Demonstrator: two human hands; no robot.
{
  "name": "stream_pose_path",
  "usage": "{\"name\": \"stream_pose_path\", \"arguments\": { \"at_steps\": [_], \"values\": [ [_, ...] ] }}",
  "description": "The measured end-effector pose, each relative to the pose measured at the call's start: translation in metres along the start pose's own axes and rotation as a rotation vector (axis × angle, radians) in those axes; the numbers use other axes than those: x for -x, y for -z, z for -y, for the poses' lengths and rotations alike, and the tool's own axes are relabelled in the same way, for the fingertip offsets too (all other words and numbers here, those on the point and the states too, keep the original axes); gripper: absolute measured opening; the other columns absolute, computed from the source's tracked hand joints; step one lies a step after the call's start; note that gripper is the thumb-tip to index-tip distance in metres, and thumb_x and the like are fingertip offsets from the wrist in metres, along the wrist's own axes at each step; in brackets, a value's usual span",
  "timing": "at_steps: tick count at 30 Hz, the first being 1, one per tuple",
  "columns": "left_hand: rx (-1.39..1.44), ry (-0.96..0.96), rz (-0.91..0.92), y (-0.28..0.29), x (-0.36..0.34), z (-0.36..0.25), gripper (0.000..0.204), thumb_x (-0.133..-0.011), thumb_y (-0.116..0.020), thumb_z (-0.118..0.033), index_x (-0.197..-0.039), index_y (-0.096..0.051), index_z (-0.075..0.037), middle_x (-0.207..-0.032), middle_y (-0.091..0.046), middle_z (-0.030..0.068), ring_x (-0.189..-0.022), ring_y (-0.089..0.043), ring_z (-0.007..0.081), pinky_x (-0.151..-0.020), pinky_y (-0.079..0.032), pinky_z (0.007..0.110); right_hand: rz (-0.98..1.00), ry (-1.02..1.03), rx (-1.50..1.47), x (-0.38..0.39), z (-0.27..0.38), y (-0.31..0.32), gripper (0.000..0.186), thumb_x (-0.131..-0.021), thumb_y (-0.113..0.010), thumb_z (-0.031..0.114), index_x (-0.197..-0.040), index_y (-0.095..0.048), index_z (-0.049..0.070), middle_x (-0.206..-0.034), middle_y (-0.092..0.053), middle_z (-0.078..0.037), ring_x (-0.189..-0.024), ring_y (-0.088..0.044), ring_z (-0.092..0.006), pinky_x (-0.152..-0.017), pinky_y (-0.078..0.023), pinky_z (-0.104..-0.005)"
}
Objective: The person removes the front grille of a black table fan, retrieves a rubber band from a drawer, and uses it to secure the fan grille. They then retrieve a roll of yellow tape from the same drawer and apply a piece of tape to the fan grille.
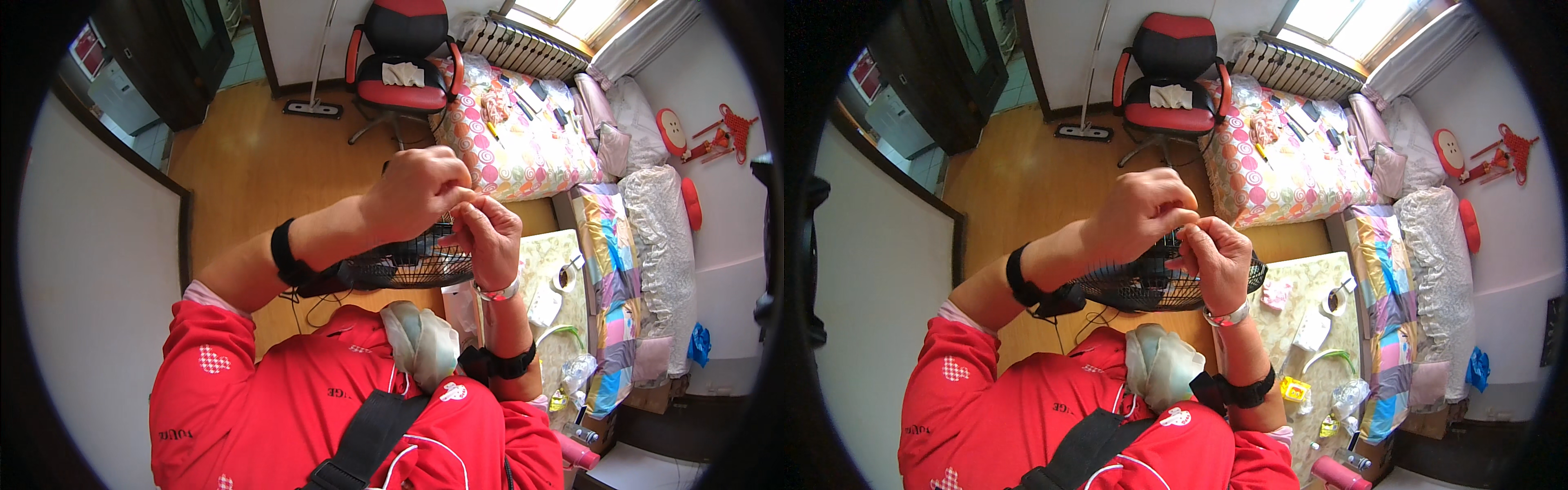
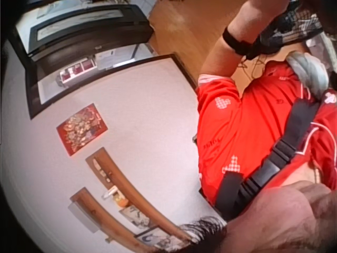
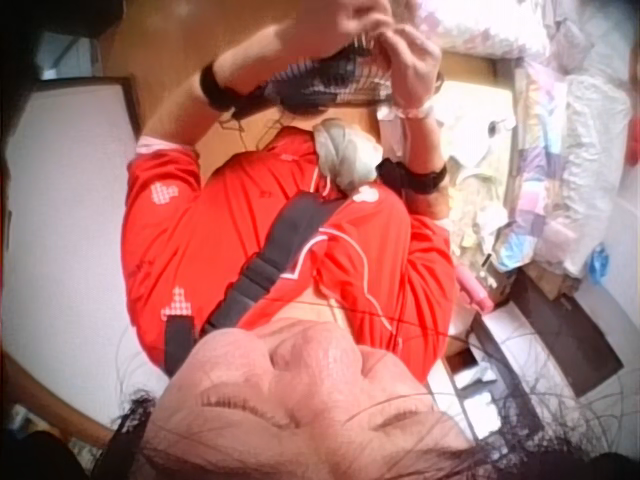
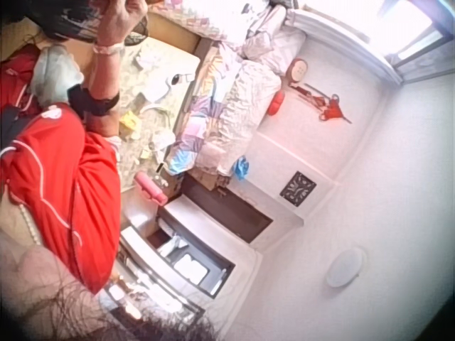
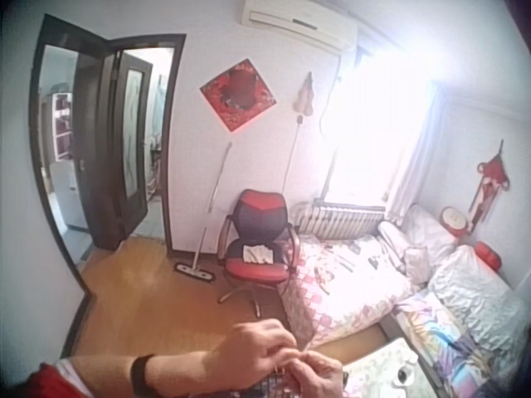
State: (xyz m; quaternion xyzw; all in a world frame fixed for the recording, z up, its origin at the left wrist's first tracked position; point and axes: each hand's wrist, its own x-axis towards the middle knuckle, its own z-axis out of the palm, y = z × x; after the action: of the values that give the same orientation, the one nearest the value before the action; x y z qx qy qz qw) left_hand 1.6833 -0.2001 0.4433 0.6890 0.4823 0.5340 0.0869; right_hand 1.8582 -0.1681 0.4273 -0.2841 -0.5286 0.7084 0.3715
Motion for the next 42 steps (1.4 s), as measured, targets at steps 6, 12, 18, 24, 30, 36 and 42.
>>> {"name": "stream_pose_path", "arguments": {
  "at_steps": [6, 12, 18, 24, 30, 36, 42],
  "values": [
    [0.151, 0.318, 0.029, -0.005, 0.028, -0.017, 0.016, -0.080, -0.080, -0.004, -0.090, -0.068, 0.001, -0.078, -0.061, 0.0050, -0.066, -0.059, 0.0112, -0.059, -0.048, 0.027, -0.075, 0.089, -0.024, 0.002, -0.005, -0.002, 0.014, -0.100, -0.059, 0.005, -0.098, -0.067, -0.005, -0.073, -0.064, -0.004, -0.054, -0.052, -0.0041, -0.058, -0.061, -0.0254],
    [0.253, 0.553, 0.022, -0.013, 0.029, -0.015, 0.009, -0.086, -0.074, -0.001, -0.091, -0.068, 0.004, -0.083, -0.068, 0.0043, -0.073, -0.063, 0.0066, -0.064, -0.052, 0.024, -0.158, 0.198, -0.007, 0.004, -0.013, -0.009, 0.012, -0.100, -0.060, 0.001, -0.102, -0.069, -0.005, -0.075, -0.066, -0.003, -0.055, -0.053, -0.0038, -0.053, -0.052, -0.0198],
    [0.460, 0.692, 0.082, -0.019, 0.029, -0.010, 0.008, -0.090, -0.068, 0.002, -0.095, -0.068, 0.008, -0.087, -0.070, 0.0071, -0.081, -0.068, 0.0100, -0.071, -0.058, 0.026, -0.203, 0.382, 0.157, 0.007, -0.020, -0.014, 0.010, -0.099, -0.060, -0.001, -0.100, -0.070, -0.004, -0.076, -0.064, -0.001, -0.057, -0.050, -0.0023, -0.051, -0.042, -0.0171],
    [0.464, 0.664, -0.032, -0.034, 0.035, -0.010, 0.005, -0.089, -0.065, 0.005, -0.092, -0.067, 0.007, -0.086, -0.069, 0.0080, -0.079, -0.069, 0.0112, -0.066, -0.059, 0.026, -0.272, 0.544, 0.308, 0.002, -0.026, -0.015, 0.009, -0.098, -0.062, -0.002, -0.099, -0.070, -0.003, -0.079, -0.063, 0.000, -0.059, -0.049, -0.0031, -0.052, -0.039, -0.0183],
    [0.448, 0.514, -0.121, -0.035, 0.034, -0.016, 0.008, -0.087, -0.061, 0.008, -0.081, -0.062, 0.002, -0.078, -0.062, 0.0010, -0.072, -0.064, 0.0076, -0.060, -0.055, 0.024, -0.223, 0.441, 0.271, 0.007, -0.024, -0.014, 0.010, -0.098, -0.061, -0.001, -0.100, -0.070, -0.004, -0.080, -0.064, -0.002, -0.060, -0.055, -0.0051, -0.053, -0.044, -0.0190],
    [0.440, 0.361, -0.126, -0.015, 0.027, -0.023, 0.010, -0.081, -0.059, 0.009, -0.079, -0.061, -0.001, -0.073, -0.056, -0.0012, -0.062, -0.050, 0.0058, -0.055, -0.041, 0.022, -0.137, 0.141, -0.132, 0.005, -0.013, 0.001, 0.013, -0.099, -0.061, 0.002, -0.104, -0.069, -0.007, -0.084, -0.069, -0.010, -0.067, -0.067, -0.0120, -0.070, -0.063, -0.0308],
    [0.150, -0.019, 0.032, 0.003, 0.038, -0.023, 0.013, -0.073, -0.064, 0.008, -0.077, -0.060, -0.003, -0.074, -0.053, 0.0030, -0.057, -0.046, 0.0124, -0.051, -0.037, 0.029, -0.015, 0.015, -0.236, 0.003, -0.008, 0.014, 0.010, -0.095, -0.063, -0.002, -0.101, -0.069, -0.006, -0.087, -0.071, -0.011, -0.070, -0.068, -0.0123, -0.071, -0.065, -0.0325]
  ]
}}
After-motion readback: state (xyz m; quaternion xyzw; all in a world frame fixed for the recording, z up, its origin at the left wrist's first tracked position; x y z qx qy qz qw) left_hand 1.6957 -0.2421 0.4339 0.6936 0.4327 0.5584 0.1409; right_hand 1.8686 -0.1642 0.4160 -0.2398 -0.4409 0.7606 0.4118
